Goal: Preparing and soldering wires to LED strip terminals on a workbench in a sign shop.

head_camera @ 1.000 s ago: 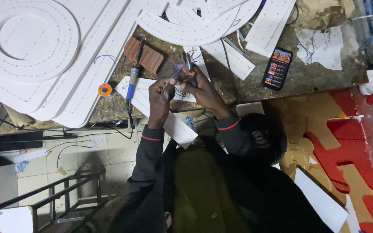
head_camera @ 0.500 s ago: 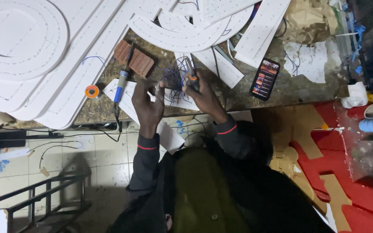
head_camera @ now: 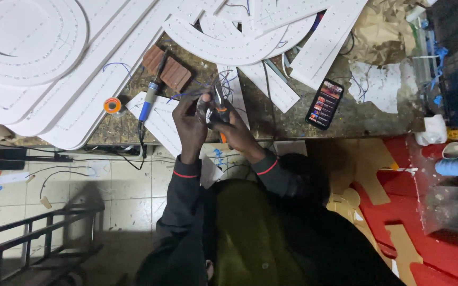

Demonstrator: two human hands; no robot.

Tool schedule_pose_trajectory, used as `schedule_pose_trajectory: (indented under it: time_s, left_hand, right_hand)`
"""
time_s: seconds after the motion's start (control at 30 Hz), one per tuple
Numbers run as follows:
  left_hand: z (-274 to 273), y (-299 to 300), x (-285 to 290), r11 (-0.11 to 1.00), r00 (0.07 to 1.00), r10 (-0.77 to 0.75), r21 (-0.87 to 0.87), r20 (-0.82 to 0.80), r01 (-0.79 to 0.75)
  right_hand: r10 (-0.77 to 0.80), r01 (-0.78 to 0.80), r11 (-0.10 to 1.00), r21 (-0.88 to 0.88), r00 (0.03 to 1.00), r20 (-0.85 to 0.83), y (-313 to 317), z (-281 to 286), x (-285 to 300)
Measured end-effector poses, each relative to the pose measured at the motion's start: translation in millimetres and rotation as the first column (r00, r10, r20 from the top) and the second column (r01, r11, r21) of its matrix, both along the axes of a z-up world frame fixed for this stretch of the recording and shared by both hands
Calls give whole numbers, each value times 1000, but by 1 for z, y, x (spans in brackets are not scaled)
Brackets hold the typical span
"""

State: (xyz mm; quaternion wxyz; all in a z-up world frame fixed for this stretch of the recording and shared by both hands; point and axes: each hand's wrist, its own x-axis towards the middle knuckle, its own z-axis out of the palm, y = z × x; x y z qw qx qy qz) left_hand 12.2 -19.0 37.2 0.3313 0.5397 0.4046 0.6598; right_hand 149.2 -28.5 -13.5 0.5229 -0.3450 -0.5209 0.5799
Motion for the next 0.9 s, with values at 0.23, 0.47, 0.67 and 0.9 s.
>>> schedule_pose_trajectory:
  time_s: [0.23, 0.47, 0.67, 0.9]
  left_hand:
    - [-53, 45, -22, 923, 792, -384, 216, 474, 318]
    - [-17, 33, -30, 996, 978, 42, 71, 203, -57]
    - [-42, 47, -39, 995, 984, 90, 27, 152, -95]
    - [-64, 48, -17, 985, 980, 173, -1, 95, -174]
  right_hand:
    - [44, -46, 999, -8, 987, -154, 5, -39, -37]
    - [-276, 276, 960, 44, 961, 0, -2, -20, -82]
    - [-433, 433, 899, -69, 901, 11, -9, -8, -108]
    - [-561, 565, 777, -277, 821, 102, 0, -88, -90]
